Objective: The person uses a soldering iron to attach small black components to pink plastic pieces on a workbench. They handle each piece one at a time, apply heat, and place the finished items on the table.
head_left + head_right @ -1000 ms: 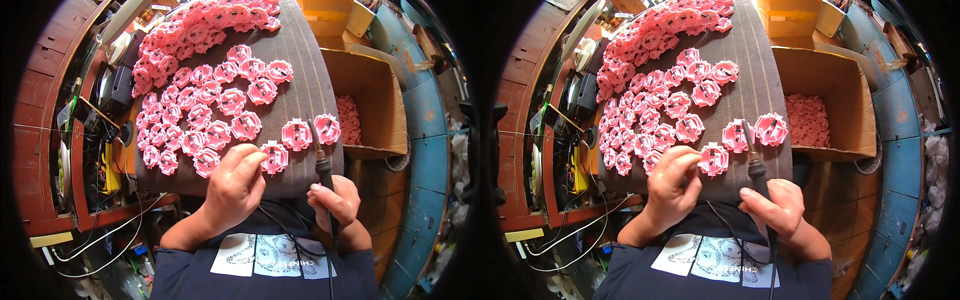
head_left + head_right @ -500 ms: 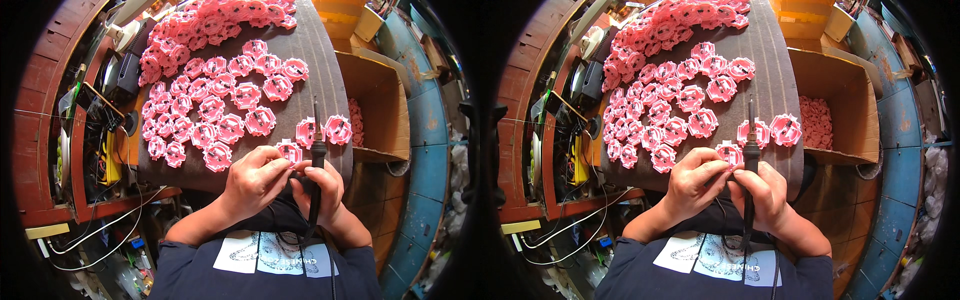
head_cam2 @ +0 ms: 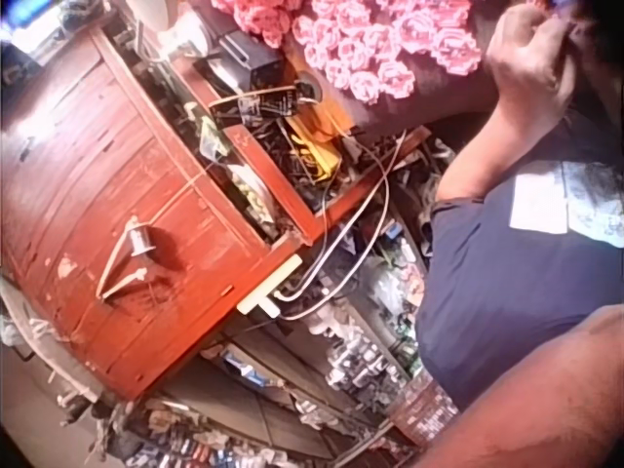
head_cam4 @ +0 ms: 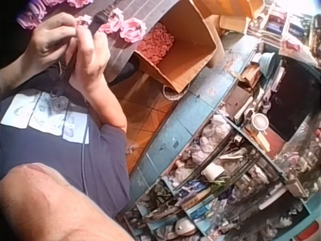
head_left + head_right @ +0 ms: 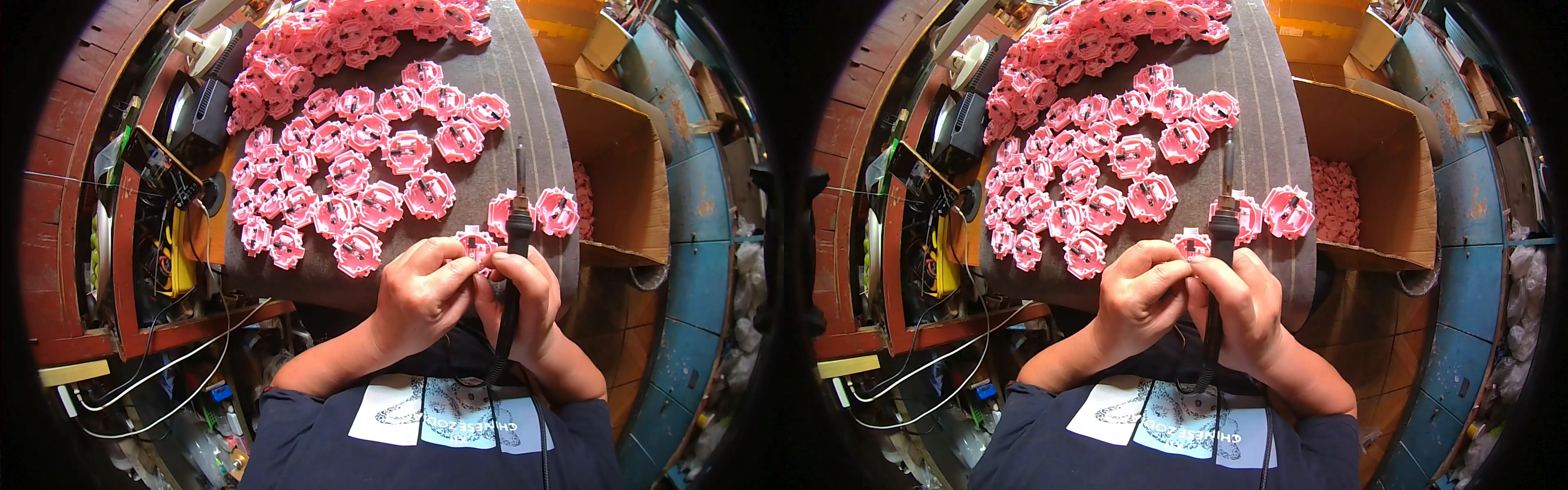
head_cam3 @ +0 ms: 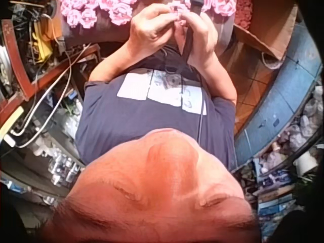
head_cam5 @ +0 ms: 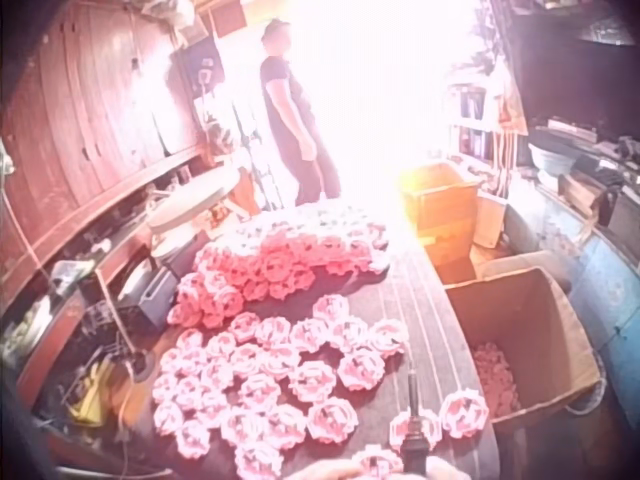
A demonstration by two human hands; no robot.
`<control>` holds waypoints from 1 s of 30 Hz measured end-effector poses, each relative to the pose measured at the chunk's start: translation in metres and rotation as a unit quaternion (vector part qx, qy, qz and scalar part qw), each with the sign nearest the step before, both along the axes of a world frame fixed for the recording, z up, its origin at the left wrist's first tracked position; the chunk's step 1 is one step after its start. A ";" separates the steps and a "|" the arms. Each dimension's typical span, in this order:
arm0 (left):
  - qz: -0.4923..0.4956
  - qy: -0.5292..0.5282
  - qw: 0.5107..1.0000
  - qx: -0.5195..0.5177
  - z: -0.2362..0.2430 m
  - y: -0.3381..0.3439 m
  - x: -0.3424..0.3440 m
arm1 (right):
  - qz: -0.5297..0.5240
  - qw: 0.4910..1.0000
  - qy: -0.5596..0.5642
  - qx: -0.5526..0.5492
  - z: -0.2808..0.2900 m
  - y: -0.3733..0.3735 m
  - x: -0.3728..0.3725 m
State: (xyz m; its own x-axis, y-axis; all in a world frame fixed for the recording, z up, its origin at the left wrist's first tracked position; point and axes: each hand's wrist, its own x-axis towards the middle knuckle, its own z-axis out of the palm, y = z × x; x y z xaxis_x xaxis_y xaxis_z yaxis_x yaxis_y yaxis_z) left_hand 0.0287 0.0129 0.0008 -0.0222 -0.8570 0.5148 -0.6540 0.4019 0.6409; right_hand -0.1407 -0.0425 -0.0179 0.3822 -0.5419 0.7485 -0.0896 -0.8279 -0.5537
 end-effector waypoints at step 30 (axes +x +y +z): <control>-0.034 -0.031 0.999 0.028 0.003 0.000 0.004 | 0.044 0.999 0.004 -0.025 0.006 -0.001 -0.006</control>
